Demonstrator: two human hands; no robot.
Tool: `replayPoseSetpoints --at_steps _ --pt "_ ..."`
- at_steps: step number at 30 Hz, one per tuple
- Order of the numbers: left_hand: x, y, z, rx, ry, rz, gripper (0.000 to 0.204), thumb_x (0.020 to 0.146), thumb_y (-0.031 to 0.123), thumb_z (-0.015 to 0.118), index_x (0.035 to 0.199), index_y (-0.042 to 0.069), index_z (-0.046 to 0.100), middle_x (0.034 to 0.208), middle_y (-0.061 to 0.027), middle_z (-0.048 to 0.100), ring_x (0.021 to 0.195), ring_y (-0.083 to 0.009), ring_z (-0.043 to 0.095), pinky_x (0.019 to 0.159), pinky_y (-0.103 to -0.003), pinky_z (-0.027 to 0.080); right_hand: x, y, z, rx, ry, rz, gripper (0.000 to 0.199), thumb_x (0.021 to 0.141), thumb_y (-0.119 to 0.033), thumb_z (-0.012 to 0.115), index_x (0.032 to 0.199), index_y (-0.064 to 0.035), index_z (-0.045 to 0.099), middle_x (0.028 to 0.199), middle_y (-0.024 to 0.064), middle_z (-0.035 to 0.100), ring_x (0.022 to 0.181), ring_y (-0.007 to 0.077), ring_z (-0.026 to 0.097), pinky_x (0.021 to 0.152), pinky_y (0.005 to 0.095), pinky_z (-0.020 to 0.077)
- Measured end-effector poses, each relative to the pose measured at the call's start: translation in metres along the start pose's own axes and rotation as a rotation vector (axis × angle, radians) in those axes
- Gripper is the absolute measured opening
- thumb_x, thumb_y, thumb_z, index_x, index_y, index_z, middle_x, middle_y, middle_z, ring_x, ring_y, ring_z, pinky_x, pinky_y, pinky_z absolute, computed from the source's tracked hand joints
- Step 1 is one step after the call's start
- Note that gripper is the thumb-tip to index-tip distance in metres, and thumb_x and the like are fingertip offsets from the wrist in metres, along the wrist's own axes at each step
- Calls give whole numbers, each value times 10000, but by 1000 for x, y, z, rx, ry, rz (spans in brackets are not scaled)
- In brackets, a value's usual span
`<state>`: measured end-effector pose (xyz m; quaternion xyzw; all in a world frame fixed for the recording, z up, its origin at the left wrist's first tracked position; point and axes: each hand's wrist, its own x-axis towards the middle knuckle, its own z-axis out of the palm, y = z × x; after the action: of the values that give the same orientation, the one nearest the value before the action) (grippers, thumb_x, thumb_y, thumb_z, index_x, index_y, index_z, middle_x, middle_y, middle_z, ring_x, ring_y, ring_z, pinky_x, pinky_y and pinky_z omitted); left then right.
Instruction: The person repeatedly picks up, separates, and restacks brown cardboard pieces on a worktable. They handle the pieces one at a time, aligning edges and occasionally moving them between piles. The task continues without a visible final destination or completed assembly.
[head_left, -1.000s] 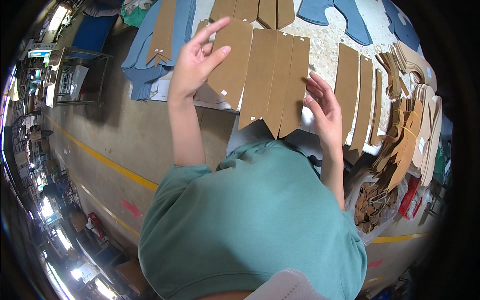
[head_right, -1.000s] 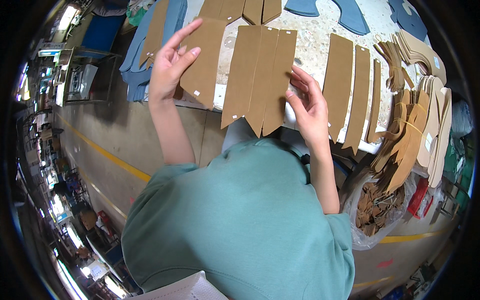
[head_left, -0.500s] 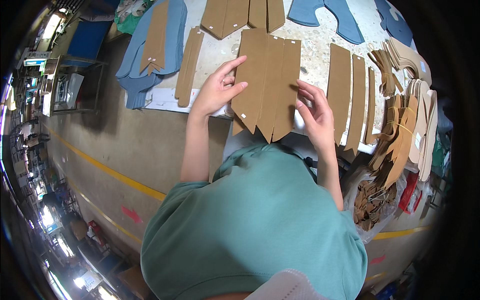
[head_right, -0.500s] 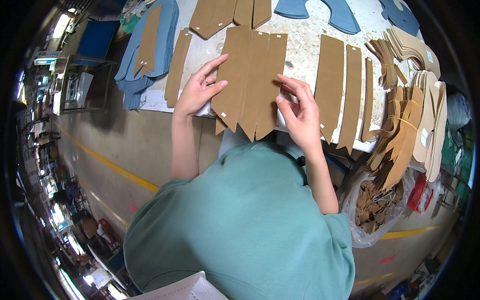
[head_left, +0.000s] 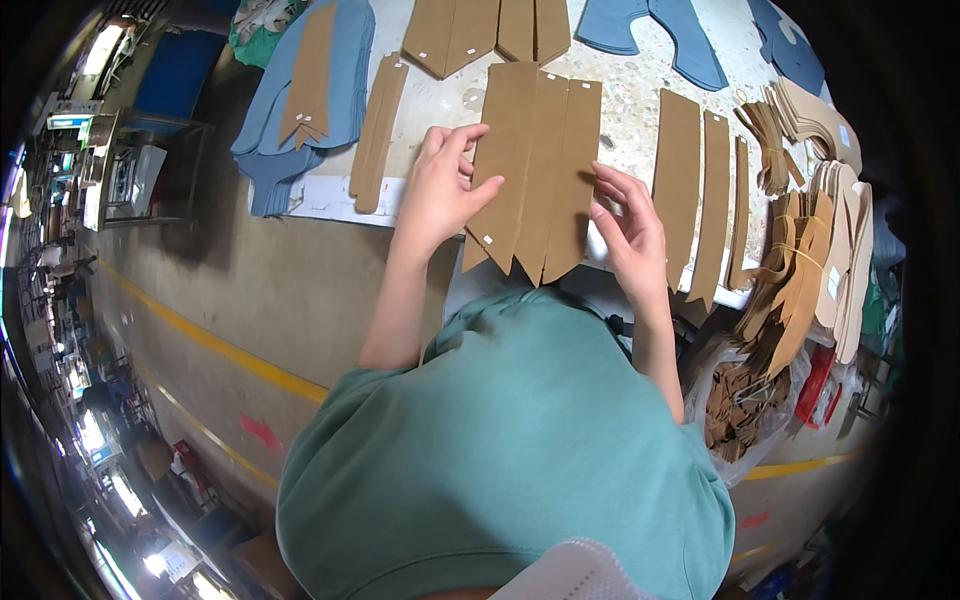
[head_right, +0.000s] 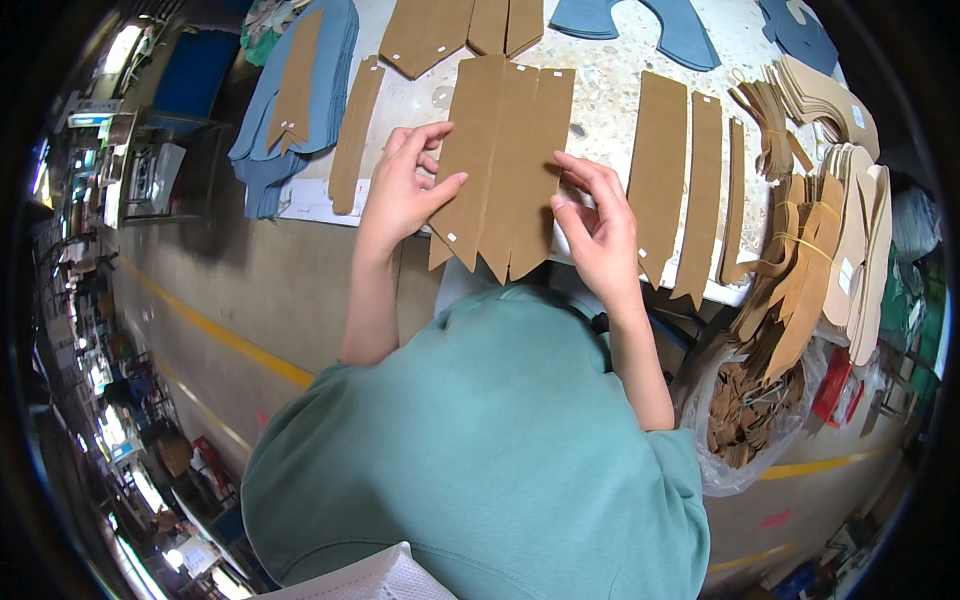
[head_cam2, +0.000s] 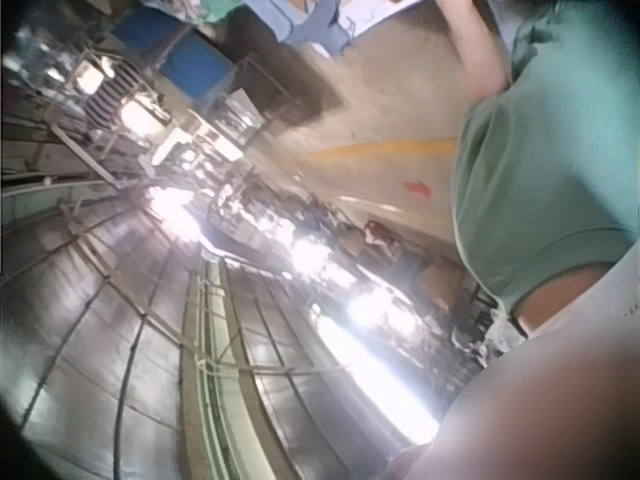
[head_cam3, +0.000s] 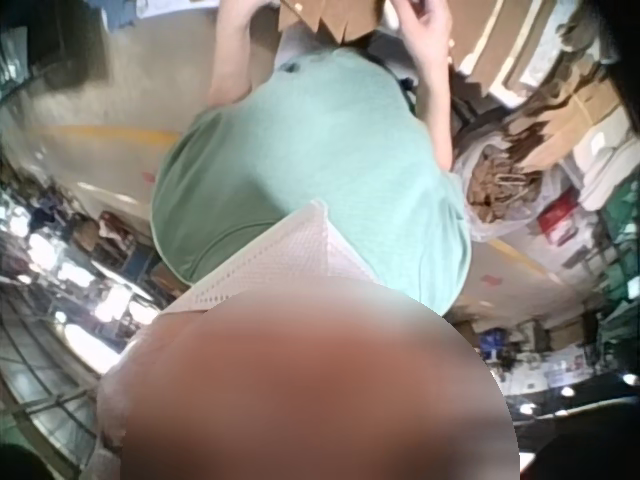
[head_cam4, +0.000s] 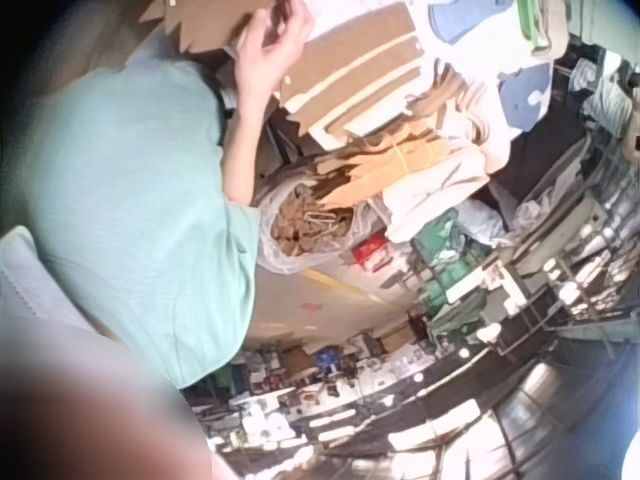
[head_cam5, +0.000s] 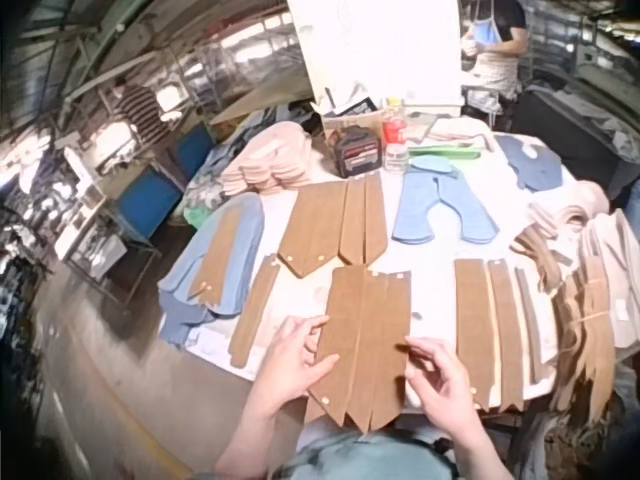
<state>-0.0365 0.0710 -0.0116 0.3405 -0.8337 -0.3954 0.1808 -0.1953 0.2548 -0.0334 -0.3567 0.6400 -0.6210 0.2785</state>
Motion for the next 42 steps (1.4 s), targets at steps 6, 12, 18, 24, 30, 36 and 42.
replayPoseSetpoints --at_steps 6,12,18,24,30,36,42 --pt "5 -2 -2 372 65 -26 616 651 326 874 1150 66 625 980 -92 566 854 -193 598 756 -344 543 0 0 2 40 31 9 435 911 19 585 1336 -77 571 1277 90 543 1205 206 561 926 296 512" --pt "7 4 4 135 -21 -122 457 743 200 809 1130 31 633 1141 -119 590 826 -145 605 683 -265 536 7 -8 6 53 101 96 469 898 21 611 1351 -86 555 1161 89 611 942 111 618 836 259 519" --pt "1 -3 -1 -180 -48 64 468 821 -4 650 1283 57 601 1225 -69 579 716 -94 517 586 -205 459 3 -16 12 -181 36 153 388 862 -19 656 1246 -61 623 828 16 581 644 39 541 619 237 498" --pt "-2 -25 -31 -237 -20 9 491 850 -60 614 1324 63 584 1251 -41 562 720 -75 476 610 -174 467 4 -14 7 -118 71 169 433 860 4 662 1289 -22 609 949 52 601 685 46 563 654 223 493" --pt "-10 -22 -28 -307 -77 6 499 852 -70 624 1334 46 576 1243 -37 534 739 -60 488 608 -175 468 16 -14 6 531 56 425 482 894 -50 673 1358 -5 555 1091 14 616 739 24 552 705 175 470" --pt "-16 -13 -18 -296 -103 -1 512 854 -54 628 1351 53 565 1254 -46 531 719 -55 470 578 -166 449 12 -4 37 50 -32 125 480 866 32 659 1336 17 560 1143 73 577 728 50 584 657 196 498" --pt "-17 -9 -13 -335 -93 -3 517 856 -50 635 1356 57 561 1280 -69 528 754 -62 532 602 -181 495 9 -2 38 73 -49 113 476 856 33 662 1323 9 573 1138 72 582 738 63 584 653 202 497"
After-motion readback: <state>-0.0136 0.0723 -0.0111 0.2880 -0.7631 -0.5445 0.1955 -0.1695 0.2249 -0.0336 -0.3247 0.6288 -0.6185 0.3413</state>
